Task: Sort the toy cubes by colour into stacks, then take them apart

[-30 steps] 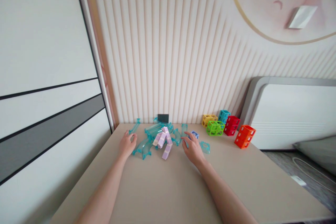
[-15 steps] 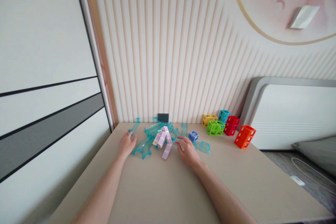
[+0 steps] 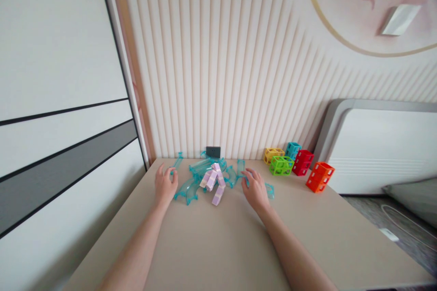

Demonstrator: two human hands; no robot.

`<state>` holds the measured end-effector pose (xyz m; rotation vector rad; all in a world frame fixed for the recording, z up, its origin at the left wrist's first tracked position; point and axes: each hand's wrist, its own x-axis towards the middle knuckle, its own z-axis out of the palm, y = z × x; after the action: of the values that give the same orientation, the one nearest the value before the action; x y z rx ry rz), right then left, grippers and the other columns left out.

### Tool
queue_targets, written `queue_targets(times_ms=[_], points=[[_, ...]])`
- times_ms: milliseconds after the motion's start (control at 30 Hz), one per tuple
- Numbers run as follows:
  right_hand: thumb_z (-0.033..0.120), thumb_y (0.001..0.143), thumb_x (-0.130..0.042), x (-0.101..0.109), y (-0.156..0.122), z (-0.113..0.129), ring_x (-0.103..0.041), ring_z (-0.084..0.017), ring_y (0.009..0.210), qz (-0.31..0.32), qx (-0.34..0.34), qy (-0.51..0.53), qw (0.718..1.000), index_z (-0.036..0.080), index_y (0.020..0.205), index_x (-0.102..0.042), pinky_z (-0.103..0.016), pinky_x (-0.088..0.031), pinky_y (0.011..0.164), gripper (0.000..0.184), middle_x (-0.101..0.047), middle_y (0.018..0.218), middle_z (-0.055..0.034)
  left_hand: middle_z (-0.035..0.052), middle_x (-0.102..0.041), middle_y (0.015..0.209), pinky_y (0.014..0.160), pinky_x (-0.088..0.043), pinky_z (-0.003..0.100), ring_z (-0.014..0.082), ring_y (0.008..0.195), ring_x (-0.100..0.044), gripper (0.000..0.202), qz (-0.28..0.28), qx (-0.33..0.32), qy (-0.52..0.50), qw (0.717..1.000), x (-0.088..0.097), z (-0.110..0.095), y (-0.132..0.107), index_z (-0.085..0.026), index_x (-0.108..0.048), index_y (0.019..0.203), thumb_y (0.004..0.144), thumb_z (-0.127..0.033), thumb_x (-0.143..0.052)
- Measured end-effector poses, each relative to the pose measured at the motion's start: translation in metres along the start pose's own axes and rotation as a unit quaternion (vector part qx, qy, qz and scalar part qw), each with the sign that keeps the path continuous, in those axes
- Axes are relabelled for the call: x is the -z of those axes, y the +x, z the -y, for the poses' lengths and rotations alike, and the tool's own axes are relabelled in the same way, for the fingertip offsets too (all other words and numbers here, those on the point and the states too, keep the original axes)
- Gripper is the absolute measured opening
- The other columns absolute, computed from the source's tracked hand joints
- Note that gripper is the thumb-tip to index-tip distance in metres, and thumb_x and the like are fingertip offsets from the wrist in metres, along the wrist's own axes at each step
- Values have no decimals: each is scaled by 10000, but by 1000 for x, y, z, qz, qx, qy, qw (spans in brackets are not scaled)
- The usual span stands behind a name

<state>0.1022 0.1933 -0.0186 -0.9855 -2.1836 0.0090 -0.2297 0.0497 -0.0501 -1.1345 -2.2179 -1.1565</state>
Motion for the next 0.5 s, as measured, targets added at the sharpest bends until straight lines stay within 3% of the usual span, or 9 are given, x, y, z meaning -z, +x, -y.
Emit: queue_targets(times_ms=[100,300,500], points=[[240,921,-500,3,4,-22,-576,-311,1154,-26,-82,-59,995,159,1274,-618,-453,-459,982,380,-620,1271,-170,156,-467,1427,1144,-359,497,309,1389,-404,228,1,-65,-10,998,13,-22,-4,-194,-679,1019,932,-289,-491],[321,913,-531,-7,2,-47,-626,-316,1109,18,-152,-23,988,183,1403,-516,-425,-478,902,510,-640,1253,-174,141,-523,1345,1130,-384,506,314,1347,-452,184,22,-150,-52,987,20,-69,-26,-211,-683,984,922,-251,-514],[349,926,-503,-17,2,-55,-656,-282,1025,-4,-168,12,986,184,1385,-533,-369,-498,835,489,-654,1193,-153,127,-549,1312,1115,-409,503,299,1322,-480,178,43,-197,-69,977,11,-82,-40,-221,-675,972,922,-208,-505]])
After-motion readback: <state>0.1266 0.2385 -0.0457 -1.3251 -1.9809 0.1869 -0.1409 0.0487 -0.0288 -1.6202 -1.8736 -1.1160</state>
